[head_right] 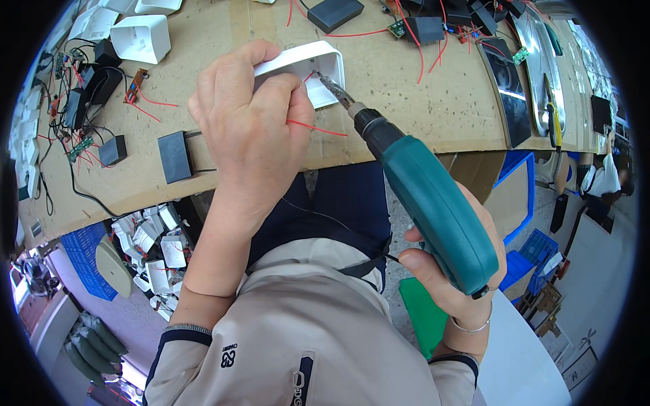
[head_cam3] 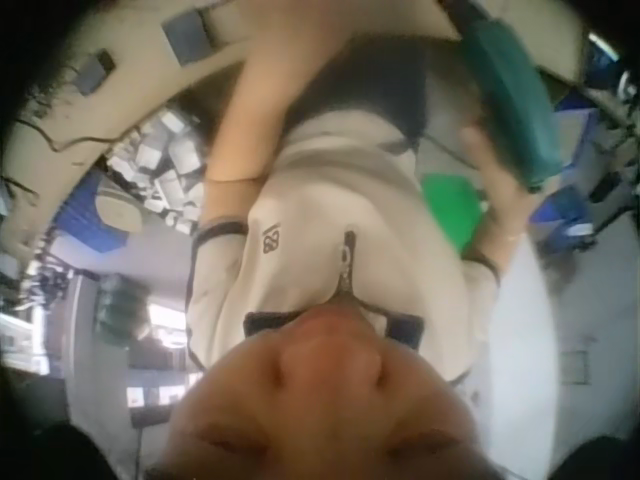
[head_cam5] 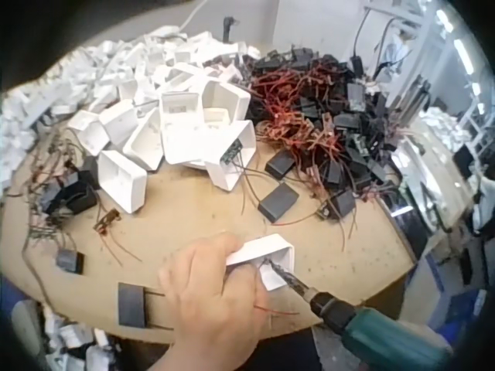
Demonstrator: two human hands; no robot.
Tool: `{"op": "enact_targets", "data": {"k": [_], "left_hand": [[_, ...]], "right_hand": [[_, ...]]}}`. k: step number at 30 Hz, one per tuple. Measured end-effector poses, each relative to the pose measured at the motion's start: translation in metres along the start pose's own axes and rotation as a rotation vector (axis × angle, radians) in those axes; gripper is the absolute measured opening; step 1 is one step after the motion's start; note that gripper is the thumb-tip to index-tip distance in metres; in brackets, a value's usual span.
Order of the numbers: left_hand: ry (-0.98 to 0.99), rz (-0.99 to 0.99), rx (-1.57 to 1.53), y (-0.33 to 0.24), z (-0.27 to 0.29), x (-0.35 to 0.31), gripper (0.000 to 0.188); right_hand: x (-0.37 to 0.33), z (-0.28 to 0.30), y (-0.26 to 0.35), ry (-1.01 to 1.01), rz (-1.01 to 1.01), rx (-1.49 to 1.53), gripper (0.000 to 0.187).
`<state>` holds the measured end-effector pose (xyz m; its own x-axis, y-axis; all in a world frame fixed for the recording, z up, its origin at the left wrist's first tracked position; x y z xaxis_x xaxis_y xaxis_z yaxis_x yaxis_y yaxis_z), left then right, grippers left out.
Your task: Soldering wires into small white plastic enclosures for electronic component assembly.
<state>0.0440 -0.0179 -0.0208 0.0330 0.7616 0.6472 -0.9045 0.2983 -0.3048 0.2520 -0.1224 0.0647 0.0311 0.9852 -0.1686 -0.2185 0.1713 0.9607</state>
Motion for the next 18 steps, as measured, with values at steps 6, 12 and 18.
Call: {"op": "enact_targets", "data": {"k": [6,12,18], "left_hand": [[0.027,0.004,0.036,-0.001,0.004,0.002,0.009],[0.022,0.003,0.049,-0.001,0.003,0.002,0.008],[0.006,0.007,0.058,0.000,0.002,0.002,0.007]], "right_hand": [[-0.004,0.000,-0.001,-0.027,0.021,0.050,0.070],[-0.009,0.003,0.002,-0.036,-0.023,0.144,0.067],[-0.007,0.003,-0.003,-0.024,-0.035,0.141,0.064]]}}
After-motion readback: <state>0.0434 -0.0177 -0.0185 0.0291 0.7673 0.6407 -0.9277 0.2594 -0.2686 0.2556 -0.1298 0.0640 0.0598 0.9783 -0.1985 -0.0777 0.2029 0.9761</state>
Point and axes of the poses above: each hand's wrist, its own x-axis towards the middle knuckle, its own z-axis out of the back of the hand, y = z × x, the point moved 1 cm from there along x, towards the middle knuckle, and after that the axes turned 8 degrees about x, right-handed, at the moved point
